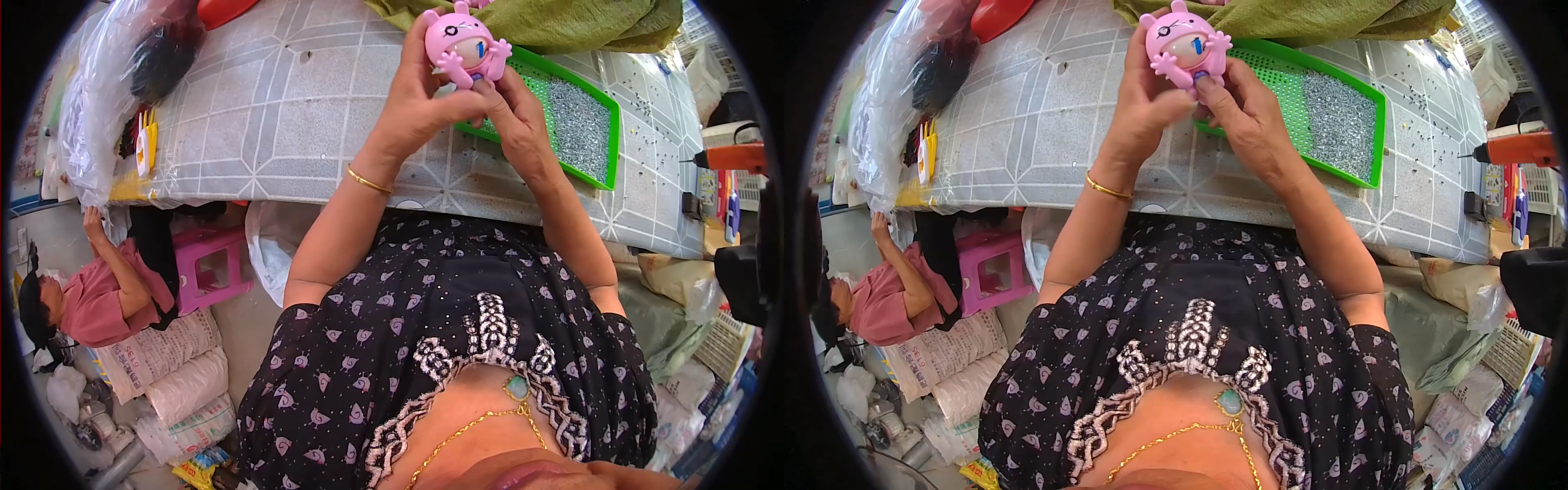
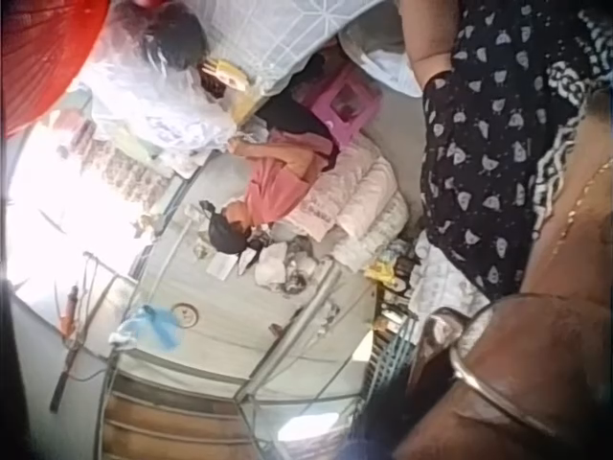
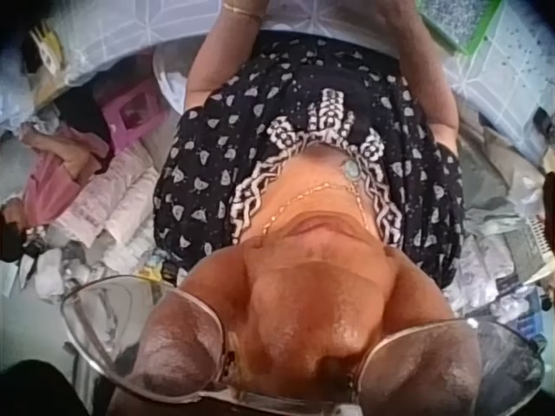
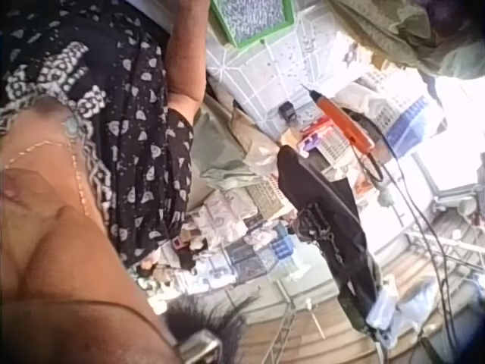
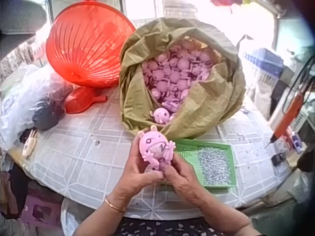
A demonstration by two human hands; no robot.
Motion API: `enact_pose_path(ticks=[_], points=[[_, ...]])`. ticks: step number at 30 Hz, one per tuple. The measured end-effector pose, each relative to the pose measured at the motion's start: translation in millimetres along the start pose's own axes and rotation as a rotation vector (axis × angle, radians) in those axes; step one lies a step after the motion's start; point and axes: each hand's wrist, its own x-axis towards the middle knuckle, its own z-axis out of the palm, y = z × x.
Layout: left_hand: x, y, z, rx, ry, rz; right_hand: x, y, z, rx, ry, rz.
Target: Assembling pink toy figures using an electric screwdriver and small screws at a workbench.
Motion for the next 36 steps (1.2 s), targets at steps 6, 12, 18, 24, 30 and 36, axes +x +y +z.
enact_pose_path(ticks=[6, 12, 18, 24, 30, 36], points=[[-5.1, -0.8, 7.2, 0.020, -0.119, 0.064, 0.4, -5.5, 4.1, 0.115, 0.011, 0.010], [-5.9, -6.4, 8.2, 0.057, -0.082, 0.090, -1.2, -5.3, 4.6, 0.095, 0.034, -0.006], [-4.6, 9.0, 13.7, -0.092, -0.085, 0.009, 0.4, -4.6, 3.6, 0.157, 0.008, -0.016], [-2.1, 2.4, 7.9, -0.061, -0.166, 0.117, -1.7, -5.7, 2.9, 0.165, 0.002, -0.016], [-4.8, -0.5, 9.9, -0.004, -0.165, 0.091, -1.5, -8.2, -2.4, 0.143, 0.039, -0.020], [-4.8, 11.9, 9.5, -0.261, -0.119, -0.112, -2.9, -5.8, 2.8, 0.169, 0.009, -0.031]])
